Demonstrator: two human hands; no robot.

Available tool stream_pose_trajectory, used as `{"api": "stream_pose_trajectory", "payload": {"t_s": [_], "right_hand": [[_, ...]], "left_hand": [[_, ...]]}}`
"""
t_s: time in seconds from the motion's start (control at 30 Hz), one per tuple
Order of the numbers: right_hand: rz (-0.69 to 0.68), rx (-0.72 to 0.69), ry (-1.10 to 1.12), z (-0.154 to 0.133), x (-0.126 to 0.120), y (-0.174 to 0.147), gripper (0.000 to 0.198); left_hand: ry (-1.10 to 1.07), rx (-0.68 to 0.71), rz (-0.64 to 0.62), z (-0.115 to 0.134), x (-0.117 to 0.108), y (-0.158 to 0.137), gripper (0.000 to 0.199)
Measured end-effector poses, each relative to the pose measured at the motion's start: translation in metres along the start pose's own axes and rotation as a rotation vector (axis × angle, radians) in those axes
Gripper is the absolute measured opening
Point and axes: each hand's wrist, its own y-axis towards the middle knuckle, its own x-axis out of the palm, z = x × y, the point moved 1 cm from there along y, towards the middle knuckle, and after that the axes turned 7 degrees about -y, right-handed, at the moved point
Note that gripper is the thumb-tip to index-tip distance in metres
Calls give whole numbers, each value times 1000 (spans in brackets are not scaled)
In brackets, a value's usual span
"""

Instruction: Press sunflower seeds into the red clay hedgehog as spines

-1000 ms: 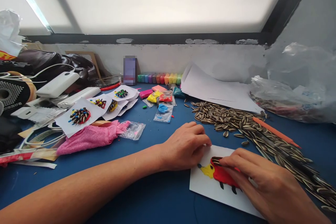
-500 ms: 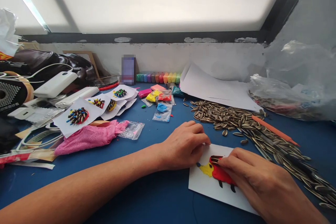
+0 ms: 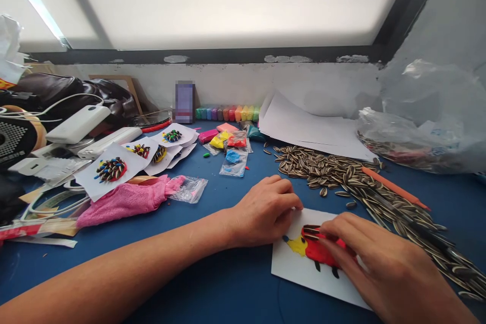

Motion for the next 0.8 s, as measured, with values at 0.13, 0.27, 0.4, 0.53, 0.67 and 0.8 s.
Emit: {"api": "stream_pose_trajectory", "payload": {"t_s": [0.13, 0.27, 0.4, 0.53, 0.67, 0.8], "right_hand": [[9, 26, -29, 8, -5, 2, 19], [59, 75, -77, 21, -8, 3, 25], [89, 134, -194, 39, -8, 2, 36], [68, 222, -241, 57, -1, -1, 42], [36, 229, -280, 69, 4, -1, 38], [-24, 223, -285, 76, 5, 0, 33]], "left_hand": [[-3, 1, 3, 0, 0, -1, 26], [-15, 21, 8, 2, -1, -2, 27], [-34, 32, -28, 3, -2, -1, 25], [-60, 45, -10, 3, -3, -1, 26], [-71, 20, 1, 2, 0, -1, 25], [-118, -67, 6, 2, 0, 2, 16]]}}
